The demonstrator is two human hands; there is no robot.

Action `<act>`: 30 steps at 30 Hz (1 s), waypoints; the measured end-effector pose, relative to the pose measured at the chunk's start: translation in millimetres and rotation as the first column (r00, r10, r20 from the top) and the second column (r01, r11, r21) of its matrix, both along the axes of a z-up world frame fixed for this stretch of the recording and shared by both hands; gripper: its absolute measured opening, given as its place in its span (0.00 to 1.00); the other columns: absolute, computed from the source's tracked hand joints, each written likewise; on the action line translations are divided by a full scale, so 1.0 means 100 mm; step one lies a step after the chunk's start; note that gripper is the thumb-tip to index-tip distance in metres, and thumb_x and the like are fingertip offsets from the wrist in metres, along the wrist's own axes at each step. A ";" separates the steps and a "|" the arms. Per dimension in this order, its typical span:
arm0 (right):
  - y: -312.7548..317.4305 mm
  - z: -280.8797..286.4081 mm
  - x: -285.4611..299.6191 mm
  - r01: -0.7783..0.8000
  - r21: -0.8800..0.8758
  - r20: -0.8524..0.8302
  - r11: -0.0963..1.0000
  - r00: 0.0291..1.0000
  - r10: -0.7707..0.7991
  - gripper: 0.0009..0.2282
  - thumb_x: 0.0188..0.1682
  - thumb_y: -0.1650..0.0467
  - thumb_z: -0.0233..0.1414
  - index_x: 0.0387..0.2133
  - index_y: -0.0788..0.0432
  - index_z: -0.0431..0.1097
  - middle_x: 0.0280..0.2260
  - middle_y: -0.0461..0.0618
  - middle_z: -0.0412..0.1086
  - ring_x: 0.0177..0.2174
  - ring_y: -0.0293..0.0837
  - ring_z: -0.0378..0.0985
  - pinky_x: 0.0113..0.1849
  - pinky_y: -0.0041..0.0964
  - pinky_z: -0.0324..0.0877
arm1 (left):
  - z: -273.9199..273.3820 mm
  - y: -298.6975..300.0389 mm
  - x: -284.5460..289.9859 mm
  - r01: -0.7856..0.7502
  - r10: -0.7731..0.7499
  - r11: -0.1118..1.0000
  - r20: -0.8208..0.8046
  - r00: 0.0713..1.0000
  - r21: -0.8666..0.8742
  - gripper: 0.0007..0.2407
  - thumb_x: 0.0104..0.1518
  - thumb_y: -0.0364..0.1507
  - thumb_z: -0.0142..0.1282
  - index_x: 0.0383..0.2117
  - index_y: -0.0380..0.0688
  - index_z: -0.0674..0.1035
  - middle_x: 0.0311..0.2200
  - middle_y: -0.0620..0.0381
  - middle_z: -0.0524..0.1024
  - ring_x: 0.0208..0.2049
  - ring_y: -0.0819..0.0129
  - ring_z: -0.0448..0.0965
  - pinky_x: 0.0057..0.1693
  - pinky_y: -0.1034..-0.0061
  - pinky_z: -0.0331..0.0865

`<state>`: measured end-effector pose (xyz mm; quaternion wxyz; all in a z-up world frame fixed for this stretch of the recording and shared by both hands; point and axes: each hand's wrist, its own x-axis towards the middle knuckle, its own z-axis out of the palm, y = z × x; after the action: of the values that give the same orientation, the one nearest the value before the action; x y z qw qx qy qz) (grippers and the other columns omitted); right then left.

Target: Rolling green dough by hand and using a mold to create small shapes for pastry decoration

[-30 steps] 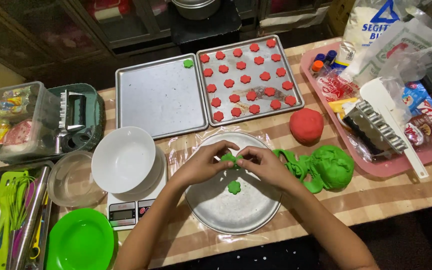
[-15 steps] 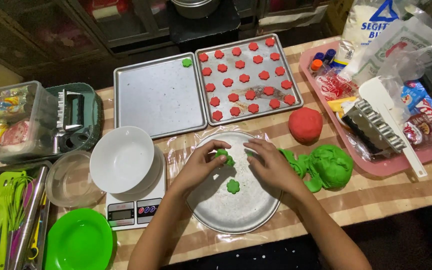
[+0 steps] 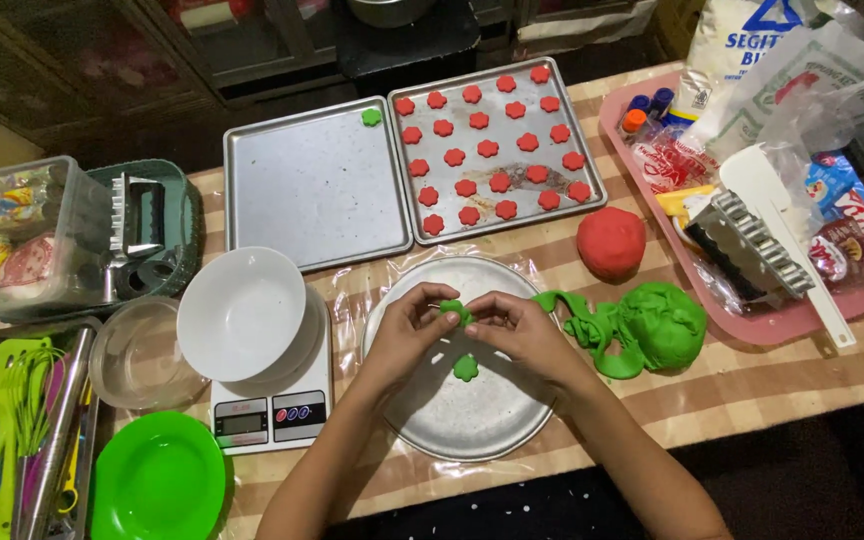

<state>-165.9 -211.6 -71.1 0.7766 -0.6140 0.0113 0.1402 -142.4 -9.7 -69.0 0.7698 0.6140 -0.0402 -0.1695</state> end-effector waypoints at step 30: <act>-0.17 0.10 0.00 0.026 -0.107 0.048 0.994 0.999 -0.021 0.07 0.51 0.72 0.57 0.37 0.65 0.78 0.24 0.54 0.78 0.26 0.38 0.80 0.32 0.32 0.77 | 0.35 0.05 -0.02 0.143 -0.144 0.971 -0.009 0.990 0.191 0.14 0.58 0.21 0.59 0.51 0.35 0.81 0.41 0.47 0.84 0.41 0.70 0.82 0.50 0.77 0.78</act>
<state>-165.9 -228.2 -61.0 0.7442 -0.6578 0.0078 0.1161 -144.3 -4.6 -33.9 0.6931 0.6809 -0.0697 -0.2263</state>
